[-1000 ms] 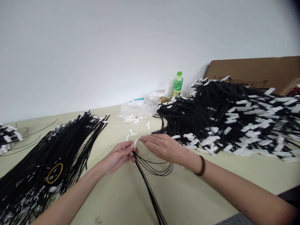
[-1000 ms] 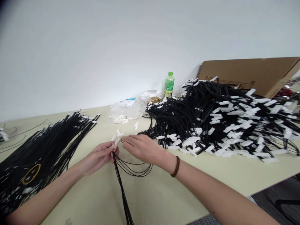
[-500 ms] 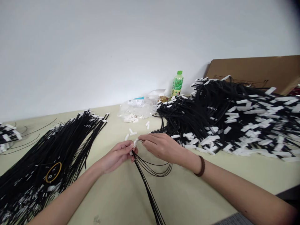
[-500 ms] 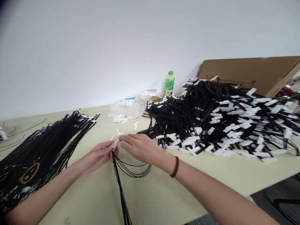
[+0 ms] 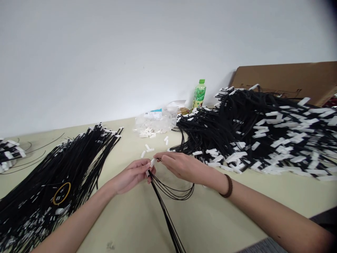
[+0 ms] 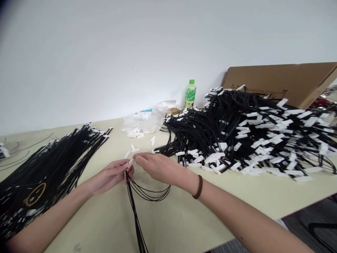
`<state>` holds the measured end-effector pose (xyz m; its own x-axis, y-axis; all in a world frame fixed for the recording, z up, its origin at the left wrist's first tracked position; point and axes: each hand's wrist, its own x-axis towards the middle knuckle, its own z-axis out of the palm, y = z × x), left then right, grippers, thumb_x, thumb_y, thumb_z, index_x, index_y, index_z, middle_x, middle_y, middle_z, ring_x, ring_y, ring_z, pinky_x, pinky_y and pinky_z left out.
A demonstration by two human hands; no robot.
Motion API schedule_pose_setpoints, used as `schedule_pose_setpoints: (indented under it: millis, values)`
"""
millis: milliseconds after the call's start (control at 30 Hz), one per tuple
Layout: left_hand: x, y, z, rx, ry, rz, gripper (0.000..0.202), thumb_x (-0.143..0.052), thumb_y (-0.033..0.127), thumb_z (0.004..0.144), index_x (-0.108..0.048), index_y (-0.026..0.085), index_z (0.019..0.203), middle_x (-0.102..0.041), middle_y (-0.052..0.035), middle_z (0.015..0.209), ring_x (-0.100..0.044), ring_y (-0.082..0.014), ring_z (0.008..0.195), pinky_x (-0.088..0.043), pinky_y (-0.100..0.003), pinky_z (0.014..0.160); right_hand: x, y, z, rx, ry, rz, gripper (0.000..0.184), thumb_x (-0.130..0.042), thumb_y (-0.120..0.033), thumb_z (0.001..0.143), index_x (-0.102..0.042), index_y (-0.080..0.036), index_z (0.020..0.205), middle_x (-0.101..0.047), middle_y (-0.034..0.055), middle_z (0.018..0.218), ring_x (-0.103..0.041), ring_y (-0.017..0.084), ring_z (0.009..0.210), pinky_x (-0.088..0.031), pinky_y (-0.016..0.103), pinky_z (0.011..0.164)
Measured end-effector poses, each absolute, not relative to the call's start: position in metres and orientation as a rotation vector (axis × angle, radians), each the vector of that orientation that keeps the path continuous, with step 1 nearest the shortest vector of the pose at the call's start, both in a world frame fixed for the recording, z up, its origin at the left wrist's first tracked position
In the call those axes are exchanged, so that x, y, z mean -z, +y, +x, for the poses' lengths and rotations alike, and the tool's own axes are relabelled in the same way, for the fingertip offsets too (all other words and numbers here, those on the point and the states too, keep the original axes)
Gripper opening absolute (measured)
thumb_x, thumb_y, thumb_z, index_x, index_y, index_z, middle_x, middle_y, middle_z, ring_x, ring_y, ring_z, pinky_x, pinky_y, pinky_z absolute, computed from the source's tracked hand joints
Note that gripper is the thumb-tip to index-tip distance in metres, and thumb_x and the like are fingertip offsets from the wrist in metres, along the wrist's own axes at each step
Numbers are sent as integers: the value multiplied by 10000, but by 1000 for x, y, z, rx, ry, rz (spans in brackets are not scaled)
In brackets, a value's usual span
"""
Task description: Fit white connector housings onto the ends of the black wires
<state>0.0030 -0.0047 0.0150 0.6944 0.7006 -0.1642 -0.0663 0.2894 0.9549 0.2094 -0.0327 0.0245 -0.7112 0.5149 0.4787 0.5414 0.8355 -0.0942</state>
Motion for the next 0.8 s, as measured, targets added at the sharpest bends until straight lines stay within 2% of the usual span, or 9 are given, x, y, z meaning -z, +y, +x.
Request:
schedule_pose_setpoints:
  millis: [400, 533, 633, 800]
  values:
    - [-14, -5, 1, -533, 635, 1193, 161, -560, 276, 791, -592, 126, 741, -515, -40, 722, -465, -126, 672, -385, -249, 589, -29, -34, 209, 14, -2505, -803, 150, -341, -60, 880, -469, -115, 935, -575, 129, 1008, -577, 170, 849, -486, 285, 683]
    - [-14, -4, 2, -544, 640, 1185, 157, -574, 273, 781, -591, 118, 760, -518, -41, 725, -468, -126, 671, -385, -250, 590, -26, -34, 206, -82, -2454, -848, 168, -340, -132, 904, -452, -127, 1029, -566, 118, 1051, -576, 180, 886, -475, 292, 709]
    - [-14, -4, 2, -539, 640, 1189, 149, -574, 267, 779, -590, 119, 776, -518, -39, 729, -471, -128, 677, -389, -252, 589, -23, -33, 205, -214, -2420, -856, 229, -333, -162, 913, -421, -151, 1124, -582, 90, 1002, -572, 171, 878, -461, 280, 717]
    - [-14, -4, 2, -534, 649, 1198, 151, -571, 268, 782, -595, 118, 791, -515, -36, 725, -465, -126, 678, -386, -250, 591, -23, -31, 206, -321, -2377, -800, 215, -355, -149, 907, -445, -146, 1101, -589, 77, 945, -561, 155, 820, -441, 267, 712]
